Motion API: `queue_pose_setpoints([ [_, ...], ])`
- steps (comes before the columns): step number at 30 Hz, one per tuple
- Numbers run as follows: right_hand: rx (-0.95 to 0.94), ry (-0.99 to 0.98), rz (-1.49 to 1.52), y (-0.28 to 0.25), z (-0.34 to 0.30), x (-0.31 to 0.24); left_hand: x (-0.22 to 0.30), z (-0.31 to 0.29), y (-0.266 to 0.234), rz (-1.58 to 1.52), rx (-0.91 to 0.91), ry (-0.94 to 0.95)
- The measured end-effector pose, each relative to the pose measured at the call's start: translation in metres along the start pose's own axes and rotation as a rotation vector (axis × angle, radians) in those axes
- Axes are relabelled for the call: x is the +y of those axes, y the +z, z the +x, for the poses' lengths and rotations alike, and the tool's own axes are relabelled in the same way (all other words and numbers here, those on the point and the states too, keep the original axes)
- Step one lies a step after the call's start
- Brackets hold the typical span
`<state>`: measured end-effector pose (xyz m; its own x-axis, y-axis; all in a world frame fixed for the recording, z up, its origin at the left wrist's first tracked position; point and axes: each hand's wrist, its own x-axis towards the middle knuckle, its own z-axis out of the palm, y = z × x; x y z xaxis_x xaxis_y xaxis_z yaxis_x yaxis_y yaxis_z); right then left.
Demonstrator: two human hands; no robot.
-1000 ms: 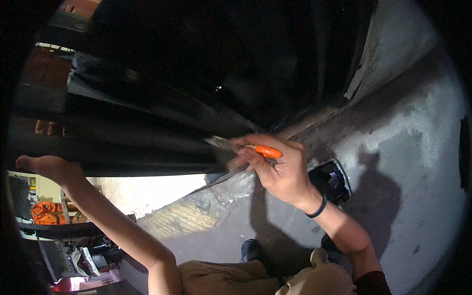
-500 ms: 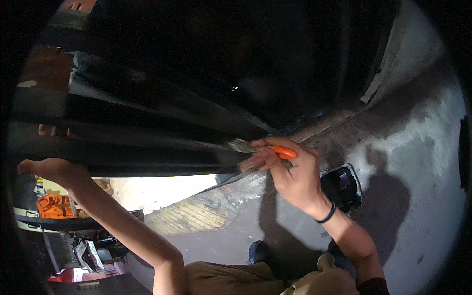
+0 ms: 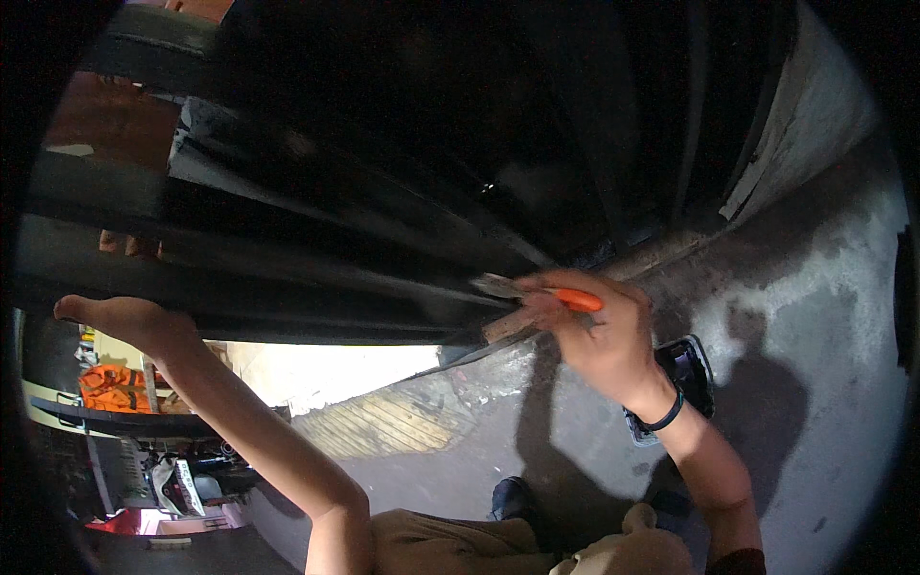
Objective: The person paints a black metal gate using a brush and a small container of black paint.
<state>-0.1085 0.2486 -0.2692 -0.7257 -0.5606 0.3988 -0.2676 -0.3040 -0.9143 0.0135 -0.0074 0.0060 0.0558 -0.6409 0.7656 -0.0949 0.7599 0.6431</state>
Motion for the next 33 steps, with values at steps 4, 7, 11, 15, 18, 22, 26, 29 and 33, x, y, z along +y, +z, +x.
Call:
queue_pose_setpoints([
  [4,-0.069,-0.395,0.298,0.014,0.045,-0.023,0.000,-0.003,0.000,-0.049,-0.028,-0.051],
  [7,-0.041,-0.323,0.344,0.019,0.042,-0.010,-0.004,-0.001,-0.003,-0.076,-0.099,-0.012],
  [11,-0.032,-0.008,0.181,0.008,-0.008,0.039,-0.010,0.005,-0.005,-0.063,-0.156,0.029],
  [15,-0.083,0.252,-0.171,-0.002,-0.029,0.060,-0.010,0.007,-0.003,-0.047,-0.116,0.040],
  [18,-0.045,0.157,0.025,0.005,-0.019,0.047,-0.009,0.003,-0.003,-0.034,-0.124,-0.003],
  [22,0.055,0.085,0.399,0.014,-0.019,0.034,-0.009,0.003,-0.002,-0.001,-0.156,0.035],
  [26,0.073,0.259,0.426,0.004,-0.036,0.064,-0.011,0.009,-0.003,-0.027,-0.100,0.079],
  [29,0.070,0.379,0.190,0.003,-0.039,0.082,-0.013,0.010,-0.005,-0.027,-0.089,0.059],
  [33,0.016,0.200,0.060,0.016,-0.025,0.061,-0.013,0.011,-0.005,-0.009,-0.043,0.071],
])
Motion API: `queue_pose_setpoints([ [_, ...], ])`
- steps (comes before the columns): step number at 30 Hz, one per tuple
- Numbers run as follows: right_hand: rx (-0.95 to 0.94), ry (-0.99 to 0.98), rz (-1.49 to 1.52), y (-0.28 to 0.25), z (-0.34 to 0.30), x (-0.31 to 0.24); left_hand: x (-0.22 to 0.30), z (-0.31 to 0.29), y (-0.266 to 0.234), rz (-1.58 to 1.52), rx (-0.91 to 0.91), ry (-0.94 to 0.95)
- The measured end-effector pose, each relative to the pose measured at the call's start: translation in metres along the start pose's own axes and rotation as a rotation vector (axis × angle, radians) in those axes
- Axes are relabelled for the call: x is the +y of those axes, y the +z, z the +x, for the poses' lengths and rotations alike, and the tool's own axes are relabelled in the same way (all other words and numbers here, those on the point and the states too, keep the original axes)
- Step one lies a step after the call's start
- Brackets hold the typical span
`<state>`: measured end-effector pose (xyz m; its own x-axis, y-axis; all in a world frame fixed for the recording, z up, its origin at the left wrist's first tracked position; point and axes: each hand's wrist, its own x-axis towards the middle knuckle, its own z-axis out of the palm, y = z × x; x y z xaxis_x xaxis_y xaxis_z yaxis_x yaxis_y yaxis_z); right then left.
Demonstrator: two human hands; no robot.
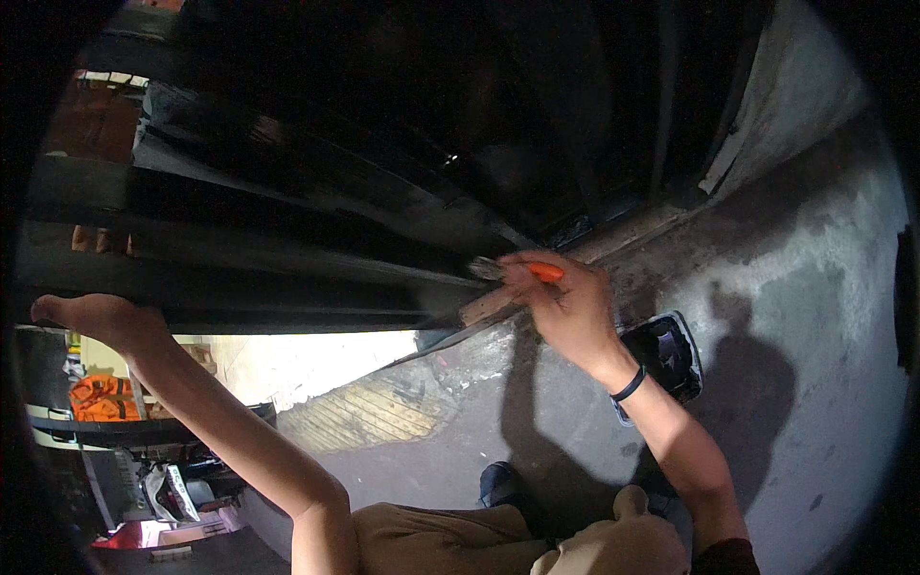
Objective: The person paints a black metal gate using a brush and a small container of black paint.
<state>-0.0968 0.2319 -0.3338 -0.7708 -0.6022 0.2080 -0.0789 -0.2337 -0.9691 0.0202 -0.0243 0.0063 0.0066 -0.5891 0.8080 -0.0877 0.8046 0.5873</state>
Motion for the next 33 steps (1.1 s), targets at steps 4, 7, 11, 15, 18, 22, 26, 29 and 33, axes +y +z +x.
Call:
queue_pose_setpoints([
  [4,0.046,-0.178,0.410,0.013,0.007,-0.038,-0.001,0.005,-0.001,-0.028,-0.071,0.061],
  [7,0.064,-0.219,0.218,0.009,-0.004,-0.036,-0.005,0.011,-0.005,-0.033,-0.129,0.070],
  [11,-0.002,-0.112,-0.170,-0.011,-0.045,-0.004,-0.016,0.021,-0.014,-0.027,-0.199,0.051],
  [15,-0.174,-0.419,-0.512,-0.011,-0.058,0.003,-0.030,0.034,-0.021,-0.093,-0.336,0.211],
  [18,-0.323,-0.683,-0.665,0.006,-0.037,-0.033,-0.039,0.039,-0.028,-0.141,-0.388,0.281],
  [22,-0.264,-1.031,-0.763,0.011,-0.027,-0.113,-0.041,0.033,-0.037,-0.110,-0.338,0.206],
  [26,-0.204,-1.188,-0.872,0.024,-0.021,-0.110,-0.031,0.025,-0.036,-0.118,-0.328,0.165],
  [29,-0.276,-1.129,-0.922,0.027,-0.031,-0.057,-0.024,0.022,-0.032,-0.154,-0.337,0.145],
  [33,-0.416,-0.919,-1.025,0.021,-0.061,-0.008,-0.023,0.024,-0.026,-0.175,-0.353,0.108],
])
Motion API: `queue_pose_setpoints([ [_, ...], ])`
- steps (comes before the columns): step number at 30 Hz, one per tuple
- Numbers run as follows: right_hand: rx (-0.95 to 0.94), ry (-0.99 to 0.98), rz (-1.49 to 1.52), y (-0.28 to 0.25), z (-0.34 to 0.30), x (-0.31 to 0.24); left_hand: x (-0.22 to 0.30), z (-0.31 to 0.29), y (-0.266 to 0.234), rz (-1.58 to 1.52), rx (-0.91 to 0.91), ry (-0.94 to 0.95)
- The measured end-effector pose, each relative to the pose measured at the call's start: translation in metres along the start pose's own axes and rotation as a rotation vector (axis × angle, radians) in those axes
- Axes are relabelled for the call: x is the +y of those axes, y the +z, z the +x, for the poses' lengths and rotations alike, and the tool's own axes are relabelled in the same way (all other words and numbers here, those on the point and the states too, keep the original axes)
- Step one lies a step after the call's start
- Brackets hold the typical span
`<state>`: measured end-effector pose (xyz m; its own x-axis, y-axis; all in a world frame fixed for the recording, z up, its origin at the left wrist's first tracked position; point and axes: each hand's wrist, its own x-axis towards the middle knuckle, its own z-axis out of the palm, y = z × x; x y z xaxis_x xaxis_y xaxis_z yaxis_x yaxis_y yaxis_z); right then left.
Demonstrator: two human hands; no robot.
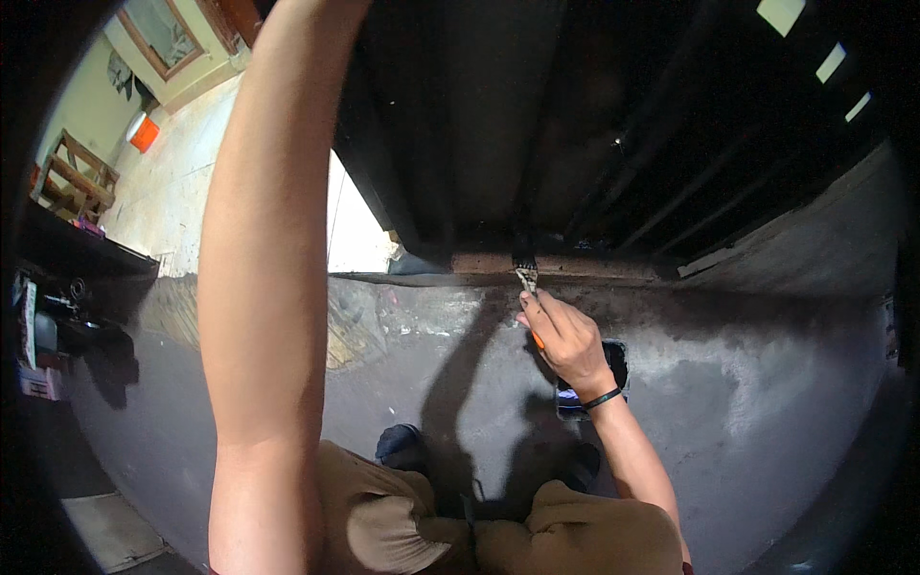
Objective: The person paints a black metal gate using a brush and a small container of black paint.
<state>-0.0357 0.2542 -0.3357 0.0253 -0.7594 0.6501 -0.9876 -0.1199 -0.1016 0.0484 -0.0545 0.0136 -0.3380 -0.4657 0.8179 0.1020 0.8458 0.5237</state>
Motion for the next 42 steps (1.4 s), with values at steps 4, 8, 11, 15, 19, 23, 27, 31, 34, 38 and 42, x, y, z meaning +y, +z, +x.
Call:
queue_pose_setpoints([
  [4,-0.180,0.139,0.111,0.000,-0.004,-0.001,0.001,0.007,0.005,-0.042,-0.023,-0.037],
  [8,-0.271,0.097,0.121,-0.007,0.020,0.001,0.010,0.008,0.010,-0.078,-0.051,-0.086],
  [11,-0.237,0.048,0.045,-0.027,0.047,-0.002,0.012,0.010,0.019,-0.082,0.028,-0.050],
  [15,0.025,-0.101,-0.143,-0.099,0.093,0.003,0.023,-0.003,0.012,-0.160,-0.110,-0.239],
  [19,0.224,-0.111,-0.308,-0.117,0.104,-0.014,0.021,-0.001,0.013,-0.183,-0.085,-0.217],
  [23,-0.068,-0.227,-0.230,-0.082,0.096,-0.041,0.020,0.001,-0.004,-0.271,-0.369,-0.181],
  [27,-0.072,0.155,-0.027,-0.116,0.120,-0.044,0.023,0.002,0.006,-0.239,-0.135,-0.253],
  [31,0.040,0.708,0.508,-0.191,0.158,-0.049,0.016,-0.006,0.023,-0.156,-0.051,-0.259],
  [34,0.153,0.880,0.756,-0.236,0.161,-0.058,0.012,-0.013,0.028,-0.283,0.012,-0.272],
  [38,0.283,0.914,0.722,-0.257,0.132,-0.053,0.018,-0.016,0.023,-0.272,0.078,-0.218],
  [42,0.336,0.896,0.765,-0.260,0.087,-0.032,0.024,-0.014,0.019,-0.187,0.061,-0.165],
])
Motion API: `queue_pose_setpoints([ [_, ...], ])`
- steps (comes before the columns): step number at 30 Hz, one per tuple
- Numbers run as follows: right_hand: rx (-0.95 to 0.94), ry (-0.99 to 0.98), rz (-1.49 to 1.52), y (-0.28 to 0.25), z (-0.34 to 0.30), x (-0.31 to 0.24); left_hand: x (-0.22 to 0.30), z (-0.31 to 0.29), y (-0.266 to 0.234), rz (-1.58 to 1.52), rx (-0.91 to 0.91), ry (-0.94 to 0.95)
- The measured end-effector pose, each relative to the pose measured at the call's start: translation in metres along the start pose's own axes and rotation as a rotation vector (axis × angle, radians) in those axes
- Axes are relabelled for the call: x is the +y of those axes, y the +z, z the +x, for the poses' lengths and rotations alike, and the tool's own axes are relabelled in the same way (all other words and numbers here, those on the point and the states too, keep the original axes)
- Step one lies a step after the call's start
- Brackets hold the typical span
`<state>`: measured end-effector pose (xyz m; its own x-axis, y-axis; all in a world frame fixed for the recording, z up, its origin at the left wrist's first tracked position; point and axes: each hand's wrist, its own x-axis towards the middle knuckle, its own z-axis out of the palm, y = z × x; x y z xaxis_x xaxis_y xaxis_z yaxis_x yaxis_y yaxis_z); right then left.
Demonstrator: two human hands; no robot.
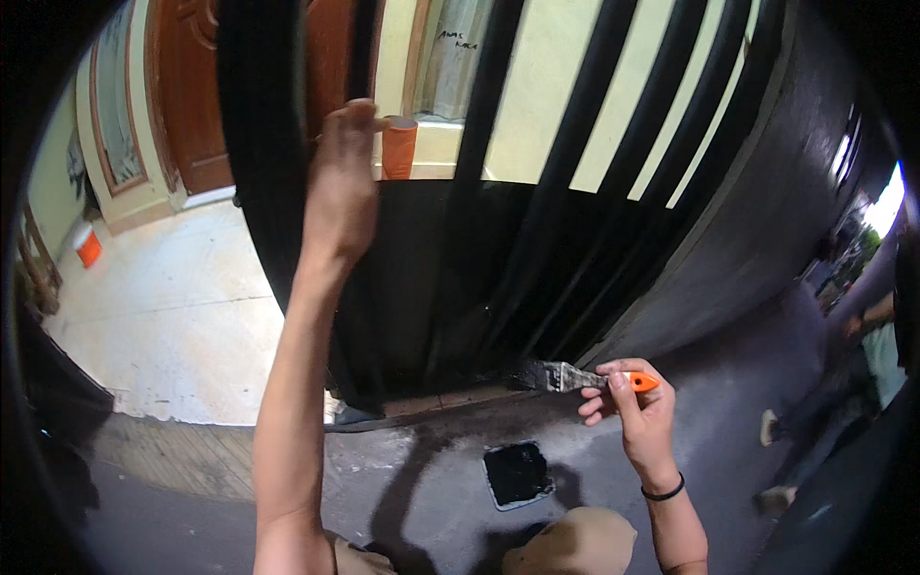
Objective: The person paints a black metal gate using a brush and a small container of black paint.
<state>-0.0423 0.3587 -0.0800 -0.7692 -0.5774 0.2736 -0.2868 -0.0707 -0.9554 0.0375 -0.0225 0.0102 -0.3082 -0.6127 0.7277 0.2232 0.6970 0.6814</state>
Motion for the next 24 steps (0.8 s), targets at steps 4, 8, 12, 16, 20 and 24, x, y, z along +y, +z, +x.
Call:
queue_pose_setpoints([
  [4,0.026,0.001,0.070,-0.041,0.005,0.025,0.004,0.004,0.000,-0.006,-0.022,0.019],
  [8,0.010,-0.062,0.122,-0.061,0.015,0.028,0.017,0.005,-0.006,0.100,-0.074,-0.105],
  [12,-0.069,-0.181,0.107,-0.052,0.018,0.011,0.026,-0.001,-0.013,0.107,-0.028,-0.125],
  [16,-0.169,-0.597,-0.250,-0.023,0.033,-0.005,0.015,0.000,-0.007,0.085,-0.078,-0.018],
  [20,-0.390,-1.005,-0.680,0.033,0.059,-0.002,-0.003,0.001,-0.006,0.022,-0.095,0.030],
  [24,-0.416,-1.149,-0.842,0.082,0.073,-0.021,-0.007,0.000,-0.009,0.016,-0.128,0.068],
])
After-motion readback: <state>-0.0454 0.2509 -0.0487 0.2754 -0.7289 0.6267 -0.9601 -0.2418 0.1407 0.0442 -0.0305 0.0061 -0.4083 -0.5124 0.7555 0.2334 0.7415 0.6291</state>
